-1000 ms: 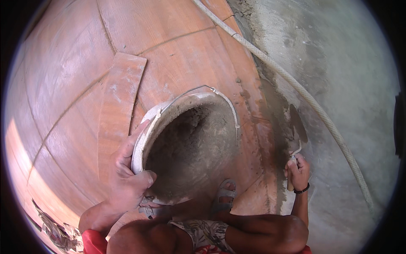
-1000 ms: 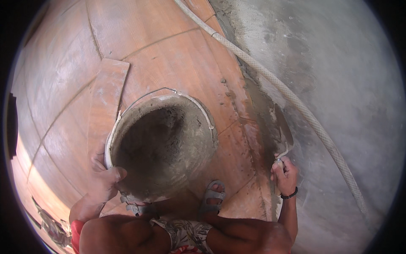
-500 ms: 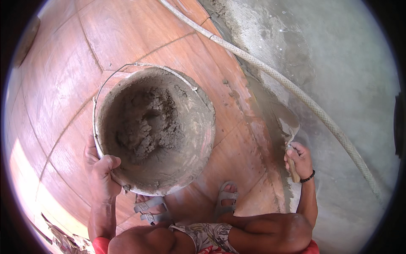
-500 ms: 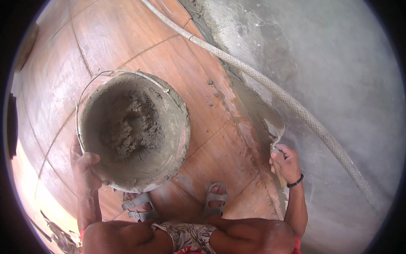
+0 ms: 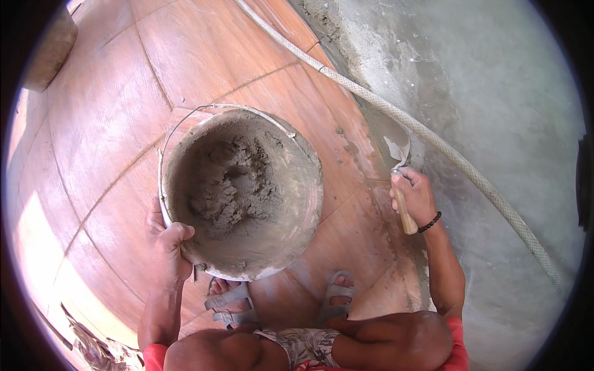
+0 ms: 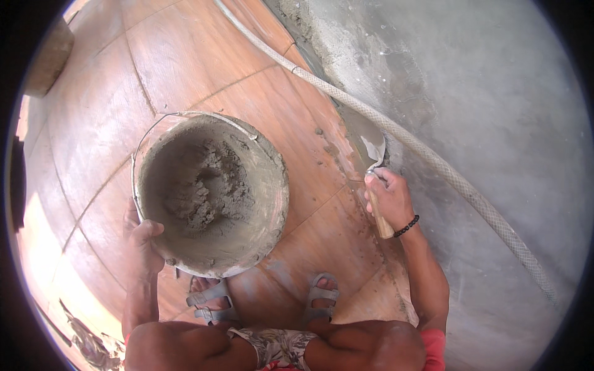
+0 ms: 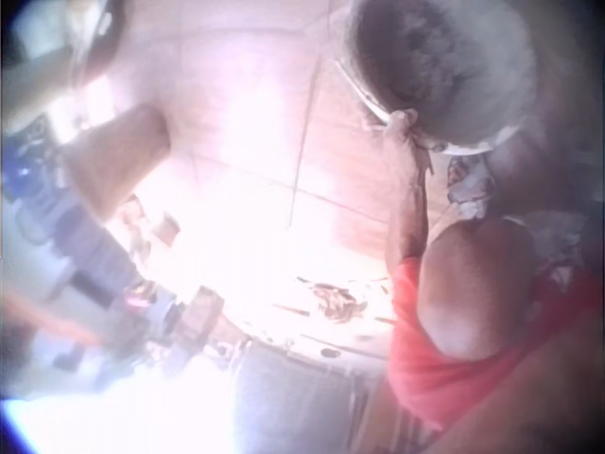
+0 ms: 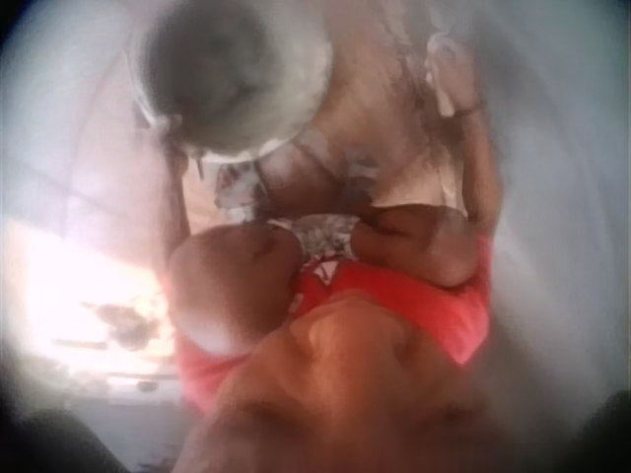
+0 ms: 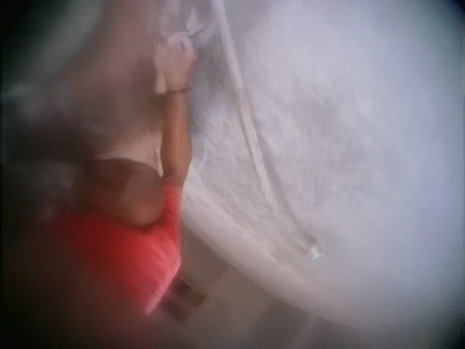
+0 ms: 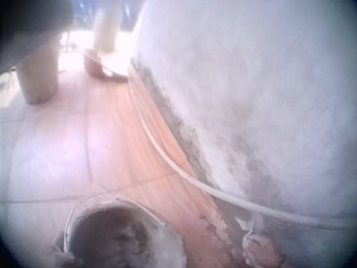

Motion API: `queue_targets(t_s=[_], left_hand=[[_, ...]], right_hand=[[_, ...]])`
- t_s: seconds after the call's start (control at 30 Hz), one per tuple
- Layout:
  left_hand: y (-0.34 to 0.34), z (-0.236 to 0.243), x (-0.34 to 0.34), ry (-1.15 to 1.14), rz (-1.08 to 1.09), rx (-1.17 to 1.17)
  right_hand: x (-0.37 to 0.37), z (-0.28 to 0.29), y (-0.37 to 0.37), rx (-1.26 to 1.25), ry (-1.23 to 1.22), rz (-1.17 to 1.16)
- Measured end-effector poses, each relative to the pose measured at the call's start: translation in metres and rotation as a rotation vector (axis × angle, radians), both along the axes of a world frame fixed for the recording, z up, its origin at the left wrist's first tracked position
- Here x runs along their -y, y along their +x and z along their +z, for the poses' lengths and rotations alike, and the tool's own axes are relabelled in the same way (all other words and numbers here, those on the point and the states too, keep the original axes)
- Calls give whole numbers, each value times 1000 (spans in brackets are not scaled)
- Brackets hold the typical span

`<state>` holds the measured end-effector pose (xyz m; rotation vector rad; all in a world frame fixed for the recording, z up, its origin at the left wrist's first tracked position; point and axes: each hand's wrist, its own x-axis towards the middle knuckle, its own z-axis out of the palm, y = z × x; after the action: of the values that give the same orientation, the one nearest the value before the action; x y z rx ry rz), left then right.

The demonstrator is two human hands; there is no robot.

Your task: The person scoops cement from a bucket using a trowel and applies it to the floor along a wall base. The person repeatedly transfers material from the bucket to the floor, smoothing the cement into the gap between the wall and the tiled surface.

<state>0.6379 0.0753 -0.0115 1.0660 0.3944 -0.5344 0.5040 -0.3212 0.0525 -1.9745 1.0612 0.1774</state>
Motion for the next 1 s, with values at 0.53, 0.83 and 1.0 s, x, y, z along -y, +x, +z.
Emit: queue_targets(t_s=[0.53,0.83,1.0], left_hand=[[15,-7,-13,-200,-108,81],[33,-19,-10,-148,-195,194],[32,-18,-5,-178,-227,221]], right_hand=[[-64,41,-76,-23,-502,624],[-110,101,4,-352,-701,991],[-132,119,49,-385,-871,1108]])
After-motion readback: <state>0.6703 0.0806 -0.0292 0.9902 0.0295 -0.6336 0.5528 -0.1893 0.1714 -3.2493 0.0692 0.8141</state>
